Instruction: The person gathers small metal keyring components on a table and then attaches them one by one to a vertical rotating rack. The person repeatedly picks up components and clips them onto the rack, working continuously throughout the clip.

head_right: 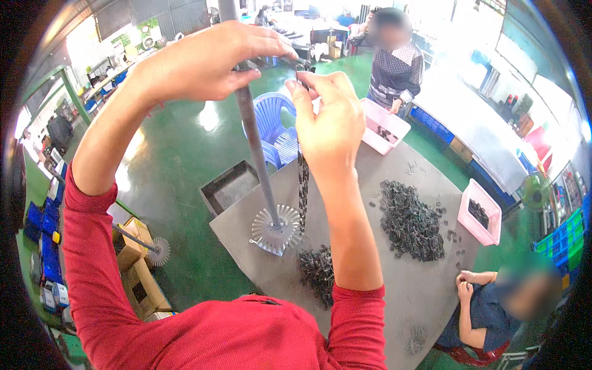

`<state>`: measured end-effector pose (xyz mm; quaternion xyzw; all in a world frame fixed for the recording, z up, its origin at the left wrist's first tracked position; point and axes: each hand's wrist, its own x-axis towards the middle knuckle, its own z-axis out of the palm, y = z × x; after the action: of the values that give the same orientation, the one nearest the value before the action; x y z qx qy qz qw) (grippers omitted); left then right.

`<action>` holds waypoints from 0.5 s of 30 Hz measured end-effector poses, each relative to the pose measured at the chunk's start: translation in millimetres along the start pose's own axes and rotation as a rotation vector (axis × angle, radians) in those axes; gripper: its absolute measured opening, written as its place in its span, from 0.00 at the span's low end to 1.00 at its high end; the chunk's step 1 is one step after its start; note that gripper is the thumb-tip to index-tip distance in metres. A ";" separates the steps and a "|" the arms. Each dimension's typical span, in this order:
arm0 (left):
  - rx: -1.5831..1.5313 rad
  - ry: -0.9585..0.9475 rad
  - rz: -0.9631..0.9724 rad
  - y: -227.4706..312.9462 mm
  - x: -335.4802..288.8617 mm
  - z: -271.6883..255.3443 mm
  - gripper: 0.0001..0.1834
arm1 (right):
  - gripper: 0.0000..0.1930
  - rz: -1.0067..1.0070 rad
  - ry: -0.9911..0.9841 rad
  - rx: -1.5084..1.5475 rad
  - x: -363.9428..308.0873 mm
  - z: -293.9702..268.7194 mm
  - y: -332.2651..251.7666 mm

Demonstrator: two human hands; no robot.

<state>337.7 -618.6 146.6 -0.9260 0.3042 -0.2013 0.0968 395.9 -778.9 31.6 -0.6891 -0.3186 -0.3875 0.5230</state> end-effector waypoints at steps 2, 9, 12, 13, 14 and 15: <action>0.012 0.007 0.014 0.7 1.6 2.6 0.23 | 0.07 0.029 0.050 0.035 4.3 10.6 3.6; 0.013 0.112 0.141 7.7 -1.7 6.2 0.23 | 0.05 0.113 -0.178 0.559 10.2 -8.6 20.5; 0.048 0.087 0.129 13.2 1.9 8.3 0.23 | 0.05 0.115 -0.172 0.667 4.7 -12.7 22.6; 0.048 0.091 0.126 14.9 2.8 8.0 0.23 | 0.06 0.138 -0.179 0.692 3.3 -16.0 23.6; 0.047 0.096 0.125 16.7 4.0 7.5 0.23 | 0.06 0.161 -0.184 0.715 1.5 -20.0 25.2; 0.047 0.101 0.124 18.7 5.2 7.5 0.23 | 0.07 0.184 -0.188 0.738 -0.6 -25.6 27.8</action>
<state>335.0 -636.3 135.8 -0.8915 0.3609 -0.2483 0.1152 413.9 -810.6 21.9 -0.5129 -0.4199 -0.1333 0.7368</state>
